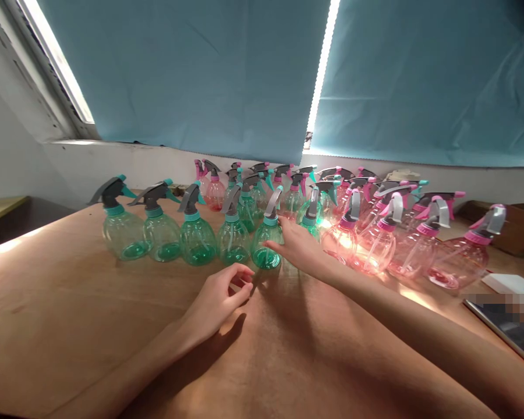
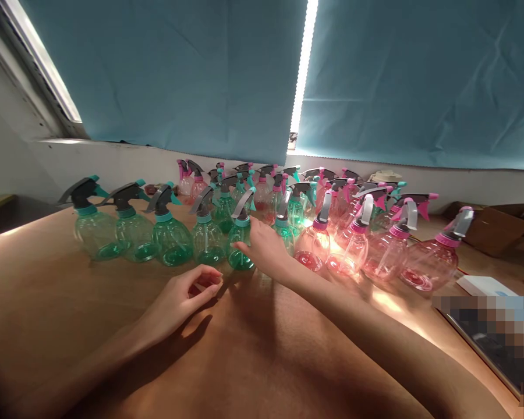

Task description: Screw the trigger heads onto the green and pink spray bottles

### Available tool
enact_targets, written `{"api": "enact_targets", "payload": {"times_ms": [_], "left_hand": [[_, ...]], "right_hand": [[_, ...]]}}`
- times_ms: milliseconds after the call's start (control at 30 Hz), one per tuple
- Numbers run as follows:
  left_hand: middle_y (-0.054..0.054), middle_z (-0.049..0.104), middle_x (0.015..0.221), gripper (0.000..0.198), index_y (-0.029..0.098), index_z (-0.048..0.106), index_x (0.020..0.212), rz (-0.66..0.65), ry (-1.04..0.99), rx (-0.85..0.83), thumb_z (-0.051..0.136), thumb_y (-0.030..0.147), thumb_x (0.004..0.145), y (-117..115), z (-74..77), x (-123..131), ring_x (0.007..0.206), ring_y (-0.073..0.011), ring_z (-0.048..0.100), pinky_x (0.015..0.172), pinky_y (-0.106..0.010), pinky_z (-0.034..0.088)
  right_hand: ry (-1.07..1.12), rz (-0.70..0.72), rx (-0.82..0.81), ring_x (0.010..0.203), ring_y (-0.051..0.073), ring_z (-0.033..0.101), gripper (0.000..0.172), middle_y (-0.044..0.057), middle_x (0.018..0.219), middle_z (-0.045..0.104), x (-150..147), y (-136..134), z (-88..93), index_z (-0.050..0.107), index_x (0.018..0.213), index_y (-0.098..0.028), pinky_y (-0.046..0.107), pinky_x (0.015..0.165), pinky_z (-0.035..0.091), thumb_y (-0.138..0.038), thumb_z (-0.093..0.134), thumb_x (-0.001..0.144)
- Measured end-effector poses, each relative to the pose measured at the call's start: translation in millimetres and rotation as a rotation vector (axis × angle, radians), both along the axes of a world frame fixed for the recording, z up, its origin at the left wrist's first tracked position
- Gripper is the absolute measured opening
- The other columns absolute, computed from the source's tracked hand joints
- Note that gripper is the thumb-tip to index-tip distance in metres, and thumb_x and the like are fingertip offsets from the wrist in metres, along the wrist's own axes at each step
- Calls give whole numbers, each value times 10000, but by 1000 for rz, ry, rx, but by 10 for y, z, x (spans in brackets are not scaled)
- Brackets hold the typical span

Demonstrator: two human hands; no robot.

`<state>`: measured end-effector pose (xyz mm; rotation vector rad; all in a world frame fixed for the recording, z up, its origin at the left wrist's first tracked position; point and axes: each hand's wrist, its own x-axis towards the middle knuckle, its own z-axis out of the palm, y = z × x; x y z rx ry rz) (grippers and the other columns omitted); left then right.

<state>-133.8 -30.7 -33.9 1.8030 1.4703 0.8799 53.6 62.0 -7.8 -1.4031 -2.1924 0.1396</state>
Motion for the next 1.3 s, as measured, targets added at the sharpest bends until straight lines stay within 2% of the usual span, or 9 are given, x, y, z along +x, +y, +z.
{"api": "enact_targets", "payload": {"times_ms": [133, 300, 500, 633, 733, 833, 967, 1133, 1300], "left_hand": [[-56, 699, 916, 240, 194, 624, 979, -37, 2, -21, 556, 406, 890, -32, -29, 32, 829, -223, 667, 726, -324, 514], [-59, 702, 928, 231, 190, 628, 964, -86, -10, -42, 548, 395, 891, -59, -50, 91, 874, -225, 669, 742, -316, 521], [-54, 710, 923, 251, 193, 648, 984, -103, 52, -7, 526, 391, 888, -13, -2, 241, 801, -206, 649, 724, -318, 511], [-52, 707, 908, 253, 188, 649, 988, -108, 107, 27, 520, 379, 884, 29, 50, 370, 800, -209, 641, 745, -330, 508], [-57, 709, 904, 240, 186, 643, 977, -122, 97, 25, 527, 374, 883, 34, 61, 443, 803, -219, 650, 732, -337, 514], [-60, 711, 922, 237, 192, 644, 985, -138, 68, 28, 518, 375, 901, 15, 51, 479, 840, -228, 663, 736, -341, 513], [-57, 703, 918, 235, 186, 645, 995, -130, 84, 29, 523, 366, 905, -20, 57, 502, 853, -225, 666, 746, -343, 510], [-55, 702, 914, 229, 177, 647, 995, -110, 96, 22, 525, 349, 905, -63, 109, 556, 852, -222, 660, 740, -340, 504], [-52, 700, 920, 234, 178, 638, 1002, -97, 99, 24, 521, 357, 908, -85, 136, 611, 838, -218, 650, 727, -338, 501]], "right_hand": [[33, 34, 55, 1252, 312, 557, 644, 195, 1383, 563, 114, -92, -22, 427, 1418, -100, 431, 981, 481, -330, 682, 872], [115, 123, 229, 958, 267, 696, 287, 110, 1127, 695, 564, -285, -60, 626, 1180, -188, 398, 780, 551, -307, 603, 920], [130, -42, 164, 829, 256, 717, 294, 92, 1023, 727, 958, -338, -38, 643, 1131, -182, 404, 759, 541, -383, 580, 926], [125, -123, 80, 954, 315, 703, 480, 175, 1184, 690, 927, -225, -26, 577, 1263, -127, 461, 866, 512, -442, 608, 902], [135, -142, 41, 1154, 360, 623, 587, 219, 1304, 620, 842, -127, -42, 519, 1335, -105, 474, 934, 483, -469, 621, 887], [148, -153, -4, 1241, 366, 562, 667, 229, 1363, 573, 757, -51, -67, 464, 1387, -100, 466, 956, 470, -492, 631, 874], [147, -153, -46, 1193, 346, 593, 630, 193, 1329, 600, 679, 21, -92, 464, 1386, -140, 441, 911, 485, -457, 640, 871], [114, -167, -72, 1033, 338, 649, 491, 175, 1166, 657, 655, 56, -82, 569, 1230, -136, 425, 802, 498, -469, 618, 872], [88, -146, -74, 1052, 340, 635, 534, 178, 1187, 646, 695, -47, -75, 555, 1239, -135, 418, 801, 492, -517, 614, 869]]}}
